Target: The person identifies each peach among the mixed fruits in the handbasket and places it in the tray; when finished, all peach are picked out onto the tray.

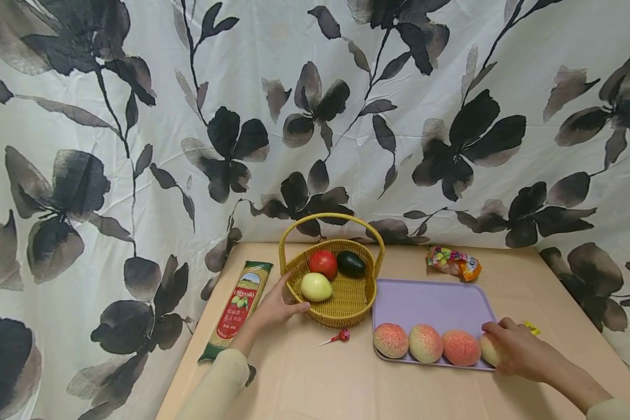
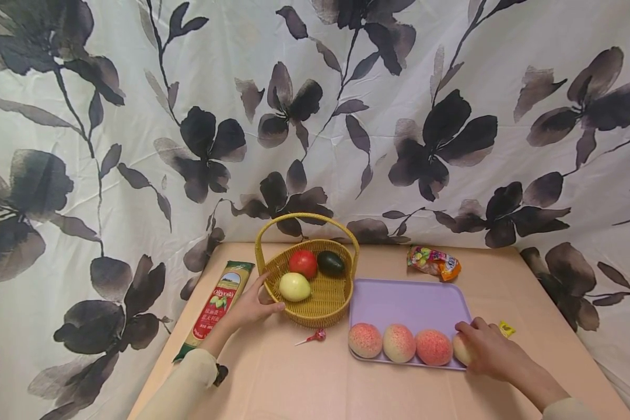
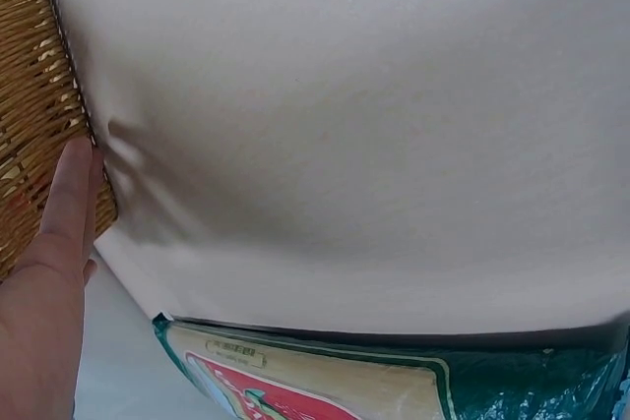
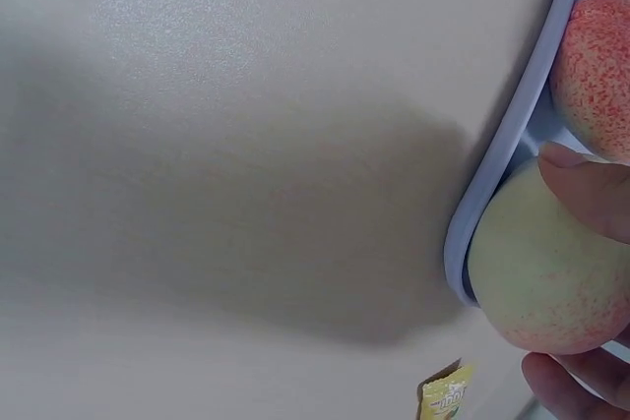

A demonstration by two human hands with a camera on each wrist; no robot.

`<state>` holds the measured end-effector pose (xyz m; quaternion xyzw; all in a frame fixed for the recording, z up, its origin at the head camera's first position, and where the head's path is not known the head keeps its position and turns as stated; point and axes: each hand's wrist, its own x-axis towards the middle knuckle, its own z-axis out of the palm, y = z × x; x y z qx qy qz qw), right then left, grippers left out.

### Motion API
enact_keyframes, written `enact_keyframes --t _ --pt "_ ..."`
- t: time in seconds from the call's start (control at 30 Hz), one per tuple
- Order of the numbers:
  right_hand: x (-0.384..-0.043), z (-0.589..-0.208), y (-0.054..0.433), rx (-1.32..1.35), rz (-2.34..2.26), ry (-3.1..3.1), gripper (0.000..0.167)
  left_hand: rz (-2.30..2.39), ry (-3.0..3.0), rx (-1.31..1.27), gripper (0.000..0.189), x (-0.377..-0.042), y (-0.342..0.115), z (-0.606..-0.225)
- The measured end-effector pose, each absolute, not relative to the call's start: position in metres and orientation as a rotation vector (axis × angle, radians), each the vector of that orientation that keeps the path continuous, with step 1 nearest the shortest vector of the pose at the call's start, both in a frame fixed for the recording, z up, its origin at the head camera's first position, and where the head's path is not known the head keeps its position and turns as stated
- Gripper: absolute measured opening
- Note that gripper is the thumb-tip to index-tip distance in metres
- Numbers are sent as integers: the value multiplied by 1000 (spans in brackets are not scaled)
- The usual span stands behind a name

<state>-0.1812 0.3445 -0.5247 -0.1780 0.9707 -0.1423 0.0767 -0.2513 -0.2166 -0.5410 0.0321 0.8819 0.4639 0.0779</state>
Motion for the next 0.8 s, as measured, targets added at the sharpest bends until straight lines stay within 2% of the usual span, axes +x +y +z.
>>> enact_keyframes --t 0.6,0.8 --pt "-179 -520 346 -487 -412 2891 85 1413 2636 125 109 -252 -216 -542" --pt "-180 -510 341 -509 -376 2910 93 1223 2744 220 107 -243 -209 -526"
